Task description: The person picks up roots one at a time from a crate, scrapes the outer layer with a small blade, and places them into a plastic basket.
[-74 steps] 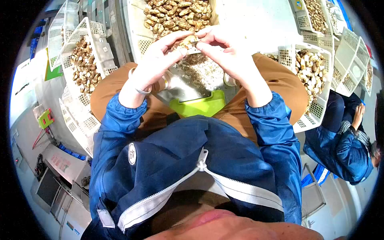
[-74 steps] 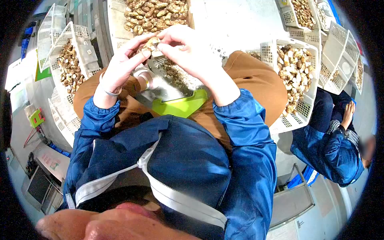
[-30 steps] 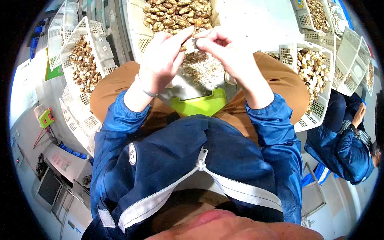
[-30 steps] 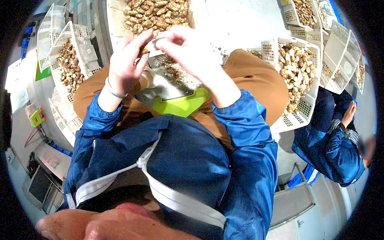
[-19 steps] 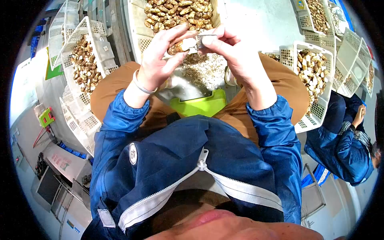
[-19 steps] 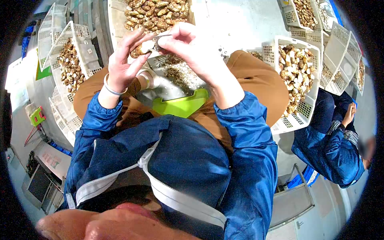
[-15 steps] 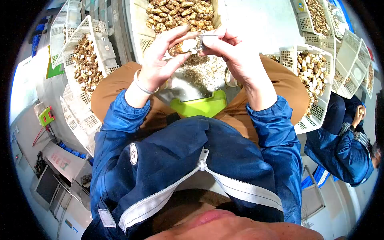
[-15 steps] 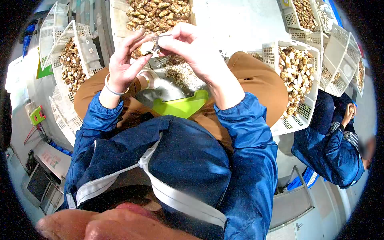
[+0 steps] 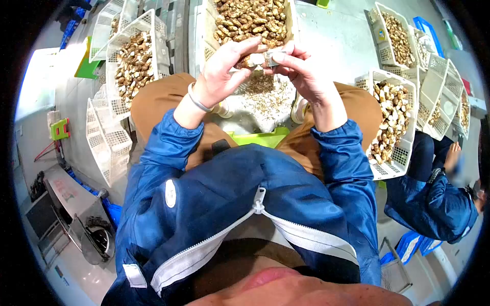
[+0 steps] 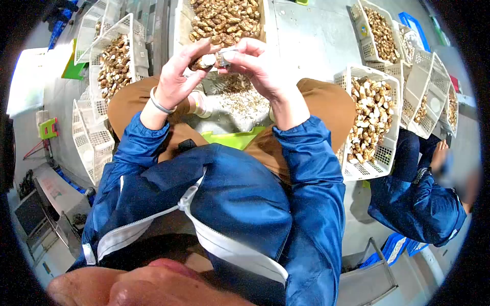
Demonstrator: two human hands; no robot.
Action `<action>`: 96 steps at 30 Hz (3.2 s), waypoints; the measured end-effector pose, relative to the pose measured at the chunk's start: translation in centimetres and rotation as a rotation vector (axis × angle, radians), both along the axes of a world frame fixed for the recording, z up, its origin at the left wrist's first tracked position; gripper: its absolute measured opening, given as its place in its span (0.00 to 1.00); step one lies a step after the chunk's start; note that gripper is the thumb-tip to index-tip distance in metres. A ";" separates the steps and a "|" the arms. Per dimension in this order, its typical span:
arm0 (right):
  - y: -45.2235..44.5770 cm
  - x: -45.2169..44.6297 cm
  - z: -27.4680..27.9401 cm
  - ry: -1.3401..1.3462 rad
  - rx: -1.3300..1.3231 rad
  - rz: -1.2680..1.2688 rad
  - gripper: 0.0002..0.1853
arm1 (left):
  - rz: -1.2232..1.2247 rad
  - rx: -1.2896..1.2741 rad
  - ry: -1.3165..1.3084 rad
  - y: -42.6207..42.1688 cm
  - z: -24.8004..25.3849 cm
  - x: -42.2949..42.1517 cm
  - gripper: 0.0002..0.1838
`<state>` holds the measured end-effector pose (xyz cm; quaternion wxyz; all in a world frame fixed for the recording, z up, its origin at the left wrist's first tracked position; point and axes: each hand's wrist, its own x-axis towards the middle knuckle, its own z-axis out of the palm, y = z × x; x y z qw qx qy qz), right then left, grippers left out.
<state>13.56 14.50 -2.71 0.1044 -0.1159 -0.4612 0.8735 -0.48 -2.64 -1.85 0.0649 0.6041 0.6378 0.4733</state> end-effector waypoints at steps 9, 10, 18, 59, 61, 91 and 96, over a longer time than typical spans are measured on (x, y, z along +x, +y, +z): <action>-5.6 2.8 -6.2 -0.248 1.079 0.095 0.14 | 0.717 0.328 -0.615 -15.7 6.5 -2.2 0.19; -6.1 3.0 -6.0 -0.277 1.079 0.123 0.15 | 0.797 0.301 -0.548 -18.6 6.6 -4.1 0.18; -7.6 4.6 -8.3 -0.428 1.271 0.151 0.14 | 1.093 0.241 -1.033 -31.0 -5.8 -15.3 0.17; 5.2 -4.0 -10.7 -0.549 0.454 -0.037 0.11 | 1.144 -0.339 -0.431 20.6 -26.8 -28.4 0.33; 5.1 -3.8 -10.6 -0.435 0.411 -0.073 0.08 | 0.989 -0.212 -0.692 19.2 -22.6 -25.3 0.31; -5.1 3.3 -4.9 0.100 0.689 -0.124 0.08 | 0.262 -0.349 -0.702 -4.5 -1.4 6.2 0.18; -4.7 3.1 -5.5 -0.017 0.276 -0.050 0.06 | 0.228 -0.349 -0.607 -4.9 -1.7 5.8 0.17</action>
